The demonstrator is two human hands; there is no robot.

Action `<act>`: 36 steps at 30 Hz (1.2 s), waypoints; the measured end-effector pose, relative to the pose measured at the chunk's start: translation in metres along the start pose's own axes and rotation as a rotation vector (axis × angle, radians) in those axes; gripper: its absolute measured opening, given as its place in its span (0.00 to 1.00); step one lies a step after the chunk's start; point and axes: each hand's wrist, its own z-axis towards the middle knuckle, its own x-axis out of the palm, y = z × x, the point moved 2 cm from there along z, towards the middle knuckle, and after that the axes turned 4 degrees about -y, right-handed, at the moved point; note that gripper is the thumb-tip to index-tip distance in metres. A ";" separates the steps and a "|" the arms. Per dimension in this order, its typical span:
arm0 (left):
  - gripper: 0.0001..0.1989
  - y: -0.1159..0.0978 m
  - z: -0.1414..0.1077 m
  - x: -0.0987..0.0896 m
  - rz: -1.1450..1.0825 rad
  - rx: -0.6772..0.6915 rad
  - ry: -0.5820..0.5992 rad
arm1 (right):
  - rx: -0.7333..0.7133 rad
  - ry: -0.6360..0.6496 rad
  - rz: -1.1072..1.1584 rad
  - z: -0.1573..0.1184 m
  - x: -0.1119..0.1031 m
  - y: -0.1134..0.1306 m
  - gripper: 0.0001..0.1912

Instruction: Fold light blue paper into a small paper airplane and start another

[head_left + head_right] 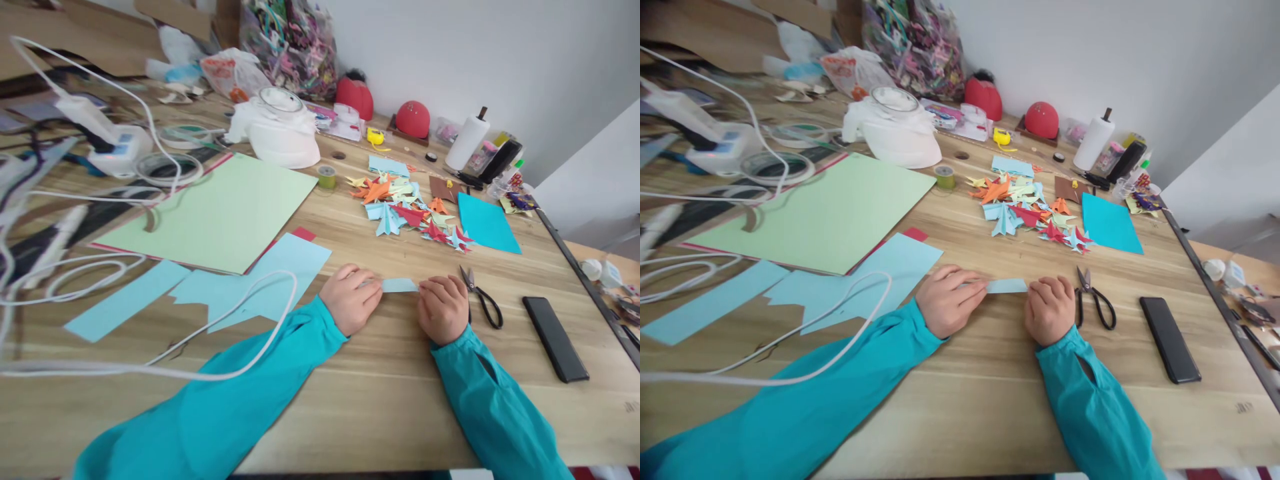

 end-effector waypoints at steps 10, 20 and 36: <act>0.06 0.001 -0.002 -0.001 0.005 0.010 -0.012 | -0.026 0.052 0.084 0.002 0.000 0.015 0.11; 0.08 -0.027 0.001 0.013 0.020 0.004 0.101 | -0.165 0.023 0.158 -0.002 0.007 0.034 0.08; 0.06 -0.004 0.002 -0.001 0.039 -0.030 0.059 | -0.053 -0.062 0.075 -0.004 -0.002 0.018 0.08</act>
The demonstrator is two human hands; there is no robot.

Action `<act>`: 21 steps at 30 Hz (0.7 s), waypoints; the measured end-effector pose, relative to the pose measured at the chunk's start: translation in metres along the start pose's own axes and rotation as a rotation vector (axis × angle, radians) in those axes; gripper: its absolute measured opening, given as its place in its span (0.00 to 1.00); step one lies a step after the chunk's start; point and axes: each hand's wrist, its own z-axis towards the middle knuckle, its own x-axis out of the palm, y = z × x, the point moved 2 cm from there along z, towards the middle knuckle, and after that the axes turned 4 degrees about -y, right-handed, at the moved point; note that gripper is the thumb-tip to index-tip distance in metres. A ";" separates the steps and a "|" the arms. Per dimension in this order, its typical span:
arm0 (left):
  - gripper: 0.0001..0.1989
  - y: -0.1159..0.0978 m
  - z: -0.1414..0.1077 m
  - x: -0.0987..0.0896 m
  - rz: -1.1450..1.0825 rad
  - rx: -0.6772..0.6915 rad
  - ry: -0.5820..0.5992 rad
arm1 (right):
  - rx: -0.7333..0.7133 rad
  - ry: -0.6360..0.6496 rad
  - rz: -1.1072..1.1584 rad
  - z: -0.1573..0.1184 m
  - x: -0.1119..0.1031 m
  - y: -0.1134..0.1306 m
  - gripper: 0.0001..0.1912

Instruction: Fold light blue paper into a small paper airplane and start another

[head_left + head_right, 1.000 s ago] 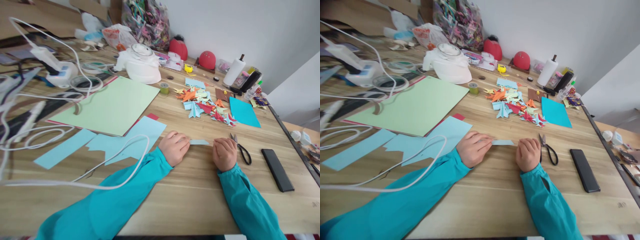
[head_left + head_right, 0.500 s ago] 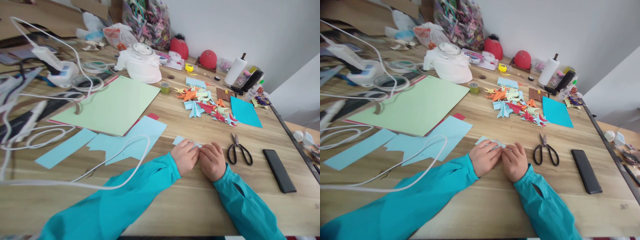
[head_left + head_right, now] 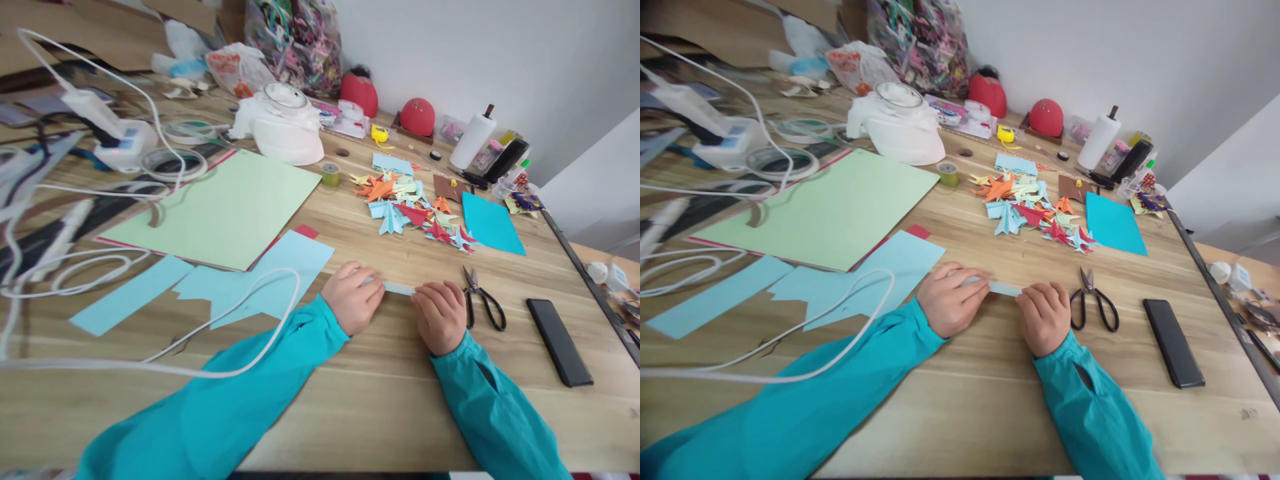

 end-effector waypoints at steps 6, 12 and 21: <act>0.06 0.012 -0.002 -0.002 0.027 -0.040 -0.024 | 0.012 -0.027 -0.029 0.000 -0.001 -0.008 0.09; 0.08 0.026 -0.005 -0.002 0.069 -0.095 -0.020 | 0.067 -0.049 -0.042 0.001 -0.002 -0.014 0.07; 0.06 0.034 -0.006 -0.004 0.089 -0.117 -0.032 | 0.050 -0.063 -0.038 0.004 -0.003 -0.012 0.07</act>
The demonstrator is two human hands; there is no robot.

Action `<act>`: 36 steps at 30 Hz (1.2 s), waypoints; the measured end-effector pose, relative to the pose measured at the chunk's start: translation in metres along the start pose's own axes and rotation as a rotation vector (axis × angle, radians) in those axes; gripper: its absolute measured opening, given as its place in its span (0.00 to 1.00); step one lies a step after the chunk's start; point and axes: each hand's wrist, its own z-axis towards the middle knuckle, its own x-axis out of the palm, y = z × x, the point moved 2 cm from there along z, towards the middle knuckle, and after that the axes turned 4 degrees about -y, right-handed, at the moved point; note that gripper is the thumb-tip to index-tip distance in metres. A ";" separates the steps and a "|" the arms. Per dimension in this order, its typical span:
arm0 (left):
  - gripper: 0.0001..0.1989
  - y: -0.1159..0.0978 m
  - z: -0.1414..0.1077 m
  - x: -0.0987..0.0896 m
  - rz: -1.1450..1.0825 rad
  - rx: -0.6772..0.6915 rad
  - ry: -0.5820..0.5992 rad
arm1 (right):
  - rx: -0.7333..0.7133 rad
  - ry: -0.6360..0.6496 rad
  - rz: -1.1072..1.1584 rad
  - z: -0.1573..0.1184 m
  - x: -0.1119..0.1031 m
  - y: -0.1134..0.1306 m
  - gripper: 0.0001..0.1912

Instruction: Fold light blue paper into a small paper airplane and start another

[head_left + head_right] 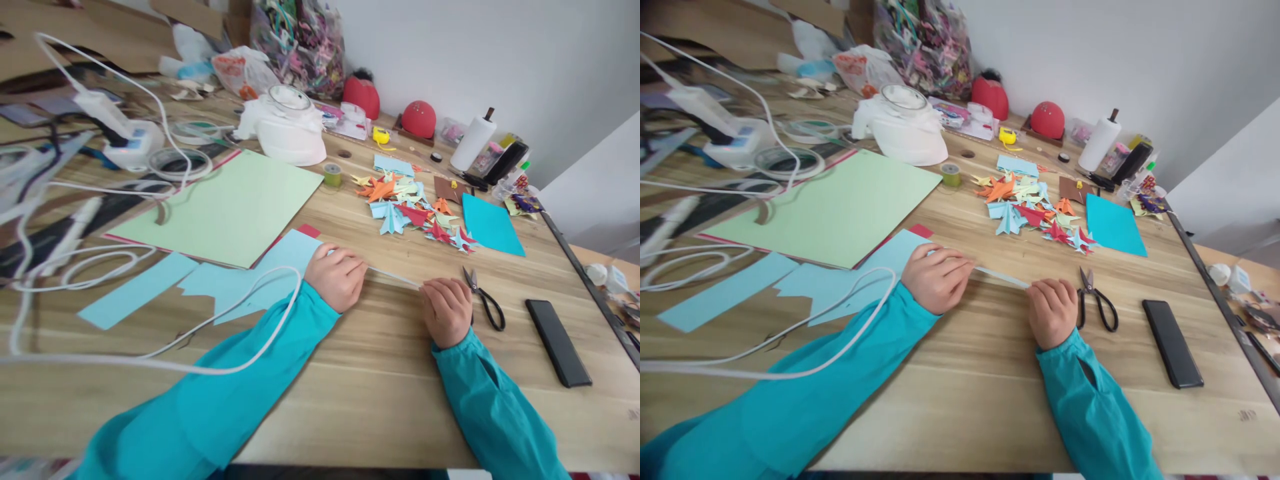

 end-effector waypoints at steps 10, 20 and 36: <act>0.06 -0.014 0.000 0.001 -0.116 0.050 0.010 | -0.013 0.139 0.018 0.002 0.007 0.007 0.06; 0.10 -0.035 0.001 -0.001 -0.156 0.068 -0.018 | -0.102 0.209 -0.015 -0.002 0.007 0.013 0.09; 0.12 -0.053 0.000 0.000 -0.360 0.056 0.019 | -0.200 0.216 0.061 0.006 -0.003 0.028 0.07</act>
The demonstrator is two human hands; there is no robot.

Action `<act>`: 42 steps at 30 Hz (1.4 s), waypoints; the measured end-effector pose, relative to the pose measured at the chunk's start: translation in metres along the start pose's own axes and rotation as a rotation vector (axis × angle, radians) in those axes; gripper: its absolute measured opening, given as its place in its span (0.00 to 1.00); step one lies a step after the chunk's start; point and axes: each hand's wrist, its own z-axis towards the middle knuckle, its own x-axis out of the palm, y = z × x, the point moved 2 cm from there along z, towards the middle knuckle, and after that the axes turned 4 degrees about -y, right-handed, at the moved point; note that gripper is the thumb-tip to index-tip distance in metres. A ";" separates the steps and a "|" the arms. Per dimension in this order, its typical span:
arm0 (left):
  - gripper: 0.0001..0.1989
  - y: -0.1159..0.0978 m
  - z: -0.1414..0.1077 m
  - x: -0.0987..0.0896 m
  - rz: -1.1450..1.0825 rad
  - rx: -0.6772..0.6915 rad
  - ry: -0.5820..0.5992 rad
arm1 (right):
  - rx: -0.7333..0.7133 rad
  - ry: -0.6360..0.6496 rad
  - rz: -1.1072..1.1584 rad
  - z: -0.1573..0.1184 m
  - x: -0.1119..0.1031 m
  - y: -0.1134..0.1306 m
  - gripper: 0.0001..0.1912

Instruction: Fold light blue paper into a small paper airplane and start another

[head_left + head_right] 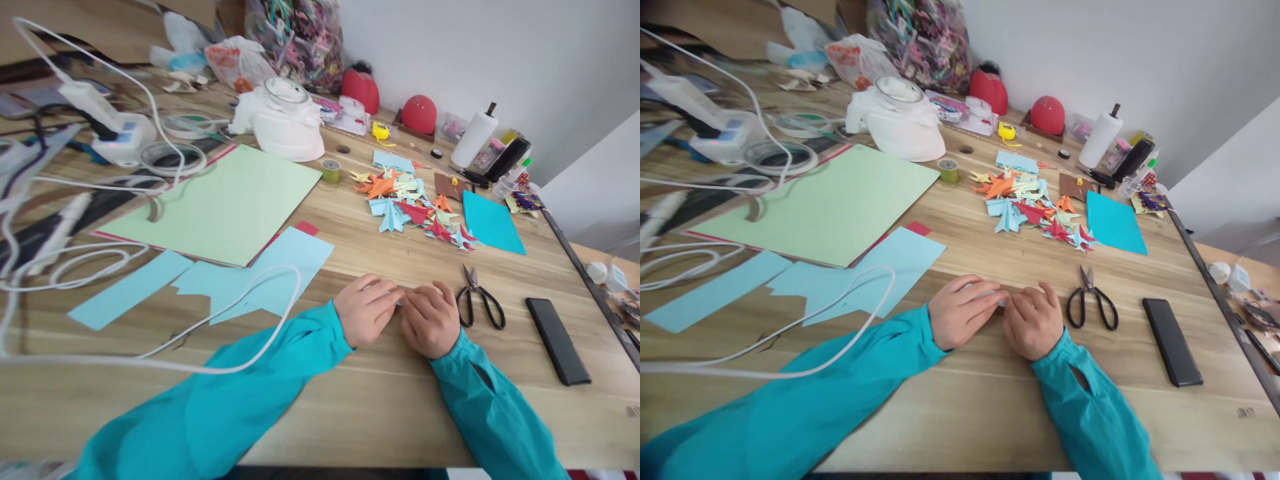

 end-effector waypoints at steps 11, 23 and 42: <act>0.11 0.030 -0.003 -0.012 0.119 -0.034 -0.003 | 0.075 0.004 -0.089 -0.009 -0.001 -0.027 0.10; 0.09 0.016 0.002 -0.007 0.029 -0.042 -0.016 | 0.044 -0.015 0.005 -0.005 0.005 -0.012 0.11; 0.07 0.053 -0.008 -0.019 -0.046 -0.527 -0.177 | 0.615 -0.121 0.281 -0.020 0.003 -0.026 0.09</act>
